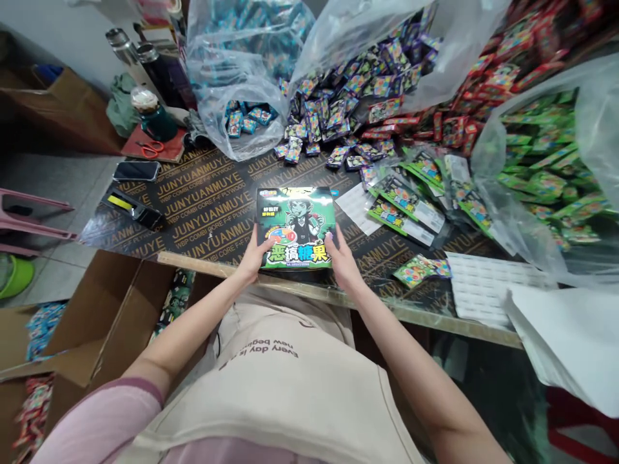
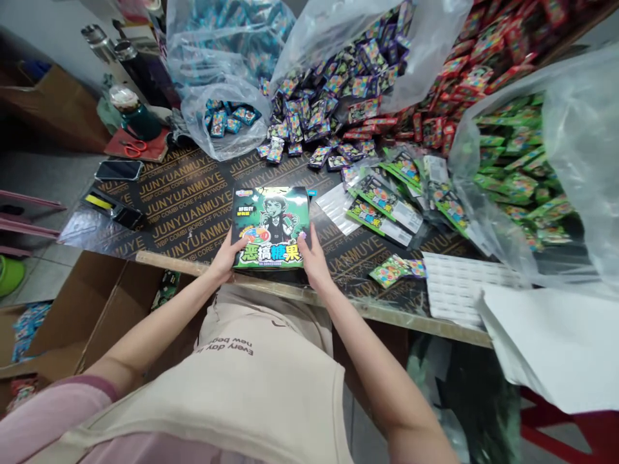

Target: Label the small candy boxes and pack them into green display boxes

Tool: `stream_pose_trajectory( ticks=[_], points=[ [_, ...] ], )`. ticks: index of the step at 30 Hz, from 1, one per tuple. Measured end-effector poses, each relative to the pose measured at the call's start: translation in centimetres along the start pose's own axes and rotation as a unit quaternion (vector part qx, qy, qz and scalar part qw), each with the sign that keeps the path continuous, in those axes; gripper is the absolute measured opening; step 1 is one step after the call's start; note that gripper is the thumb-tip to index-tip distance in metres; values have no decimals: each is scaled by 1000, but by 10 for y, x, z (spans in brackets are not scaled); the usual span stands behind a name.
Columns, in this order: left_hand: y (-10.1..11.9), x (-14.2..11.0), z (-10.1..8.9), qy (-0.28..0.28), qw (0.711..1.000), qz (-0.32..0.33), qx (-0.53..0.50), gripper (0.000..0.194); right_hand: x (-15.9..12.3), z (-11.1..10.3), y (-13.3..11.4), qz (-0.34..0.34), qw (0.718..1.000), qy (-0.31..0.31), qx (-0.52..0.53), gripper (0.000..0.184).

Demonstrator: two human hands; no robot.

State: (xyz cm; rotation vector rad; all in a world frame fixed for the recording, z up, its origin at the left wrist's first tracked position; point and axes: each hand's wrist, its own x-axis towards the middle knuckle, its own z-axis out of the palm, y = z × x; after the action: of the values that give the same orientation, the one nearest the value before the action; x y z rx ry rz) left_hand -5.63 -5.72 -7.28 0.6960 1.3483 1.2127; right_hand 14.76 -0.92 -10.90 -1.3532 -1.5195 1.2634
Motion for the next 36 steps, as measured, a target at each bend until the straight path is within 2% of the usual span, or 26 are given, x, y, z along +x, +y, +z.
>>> stream_pose_trajectory(
  ticks=[2, 4, 6, 7, 9, 11, 12, 13, 14, 15, 16, 17, 18, 19, 20, 21, 23, 24, 25, 28, 31, 33, 36],
  points=[
    [-2, -5, -8, -7, 999, 11, 31, 89, -7, -8, -3, -30, 995, 28, -85, 75],
    [2, -3, -16, 11, 988, 63, 138, 94, -7, -17, -17, -93, 973, 68, -200, 85],
    [9, 1, -19, 29, 942, 149, 301, 94, -6, -19, -36, -174, 927, 95, -317, 87],
    [12, 1, -19, 16, 906, 190, 378, 91, -7, -16, -45, -212, 902, 84, -366, 85],
    [17, -1, -17, -54, 836, 244, 488, 81, -12, -4, -56, -274, 861, 9, -429, 76],
    [19, 0, -21, -136, 800, 263, 522, 70, -19, 10, -58, -307, 829, -79, -461, 68],
    [20, 2, -29, -159, 798, 270, 515, 62, -21, 15, -58, -308, 820, -101, -472, 65],
    [22, 5, -42, -151, 808, 278, 498, 54, -19, 20, -58, -307, 818, -104, -475, 63],
    [24, 8, -61, -105, 824, 289, 476, 47, -16, 26, -60, -309, 821, -103, -469, 62],
    [27, 11, -85, -16, 841, 303, 448, 42, -9, 32, -64, -313, 829, -102, -452, 60],
    [29, 13, -114, 107, 848, 313, 414, 41, -1, 42, -72, -322, 840, -105, -423, 58],
    [31, 15, -145, 250, 837, 315, 372, 46, 8, 55, -81, -331, 853, -119, -386, 56],
    [32, 16, -178, 384, 809, 309, 320, 52, 18, 72, -93, -337, 865, -141, -344, 53],
    [33, 18, -209, 479, 782, 288, 275, 60, 27, 94, -105, -340, 874, -169, -302, 50],
    [33, 19, -238, 539, 768, 256, 233, 65, 36, 120, -118, -336, 880, -204, -267, 48],
    [33, 21, -262, 552, 777, 221, 205, 66, 43, 150, -130, -329, 881, -238, -243, 46],
    [30, 25, -296, 531, 800, 185, 211, 55, 54, 215, -151, -315, 873, -295, -227, 45],
    [27, 27, -305, 515, 805, 180, 235, 46, 59, 248, -159, -305, 872, -308, -228, 45],
    [23, 29, -312, 521, 798, 185, 241, 38, 65, 280, -164, -297, 870, -319, -230, 45],
    [6, 38, -326, 517, 790, 237, 231, 36, 90, 359, -169, -265, 869, -352, -227, 40],
    [-6, 49, -335, 501, 797, 263, 209, 38, 112, 404, -165, -199, 881, -352, -246, 36],
    [-9, 52, -336, 495, 804, 267, 192, 40, 118, 417, -165, -168, 891, -342, -247, 33],
    [-5, 51, -332, 497, 807, 264, 180, 39, 121, 425, -166, -135, 897, -349, -235, 23]
  ],
)
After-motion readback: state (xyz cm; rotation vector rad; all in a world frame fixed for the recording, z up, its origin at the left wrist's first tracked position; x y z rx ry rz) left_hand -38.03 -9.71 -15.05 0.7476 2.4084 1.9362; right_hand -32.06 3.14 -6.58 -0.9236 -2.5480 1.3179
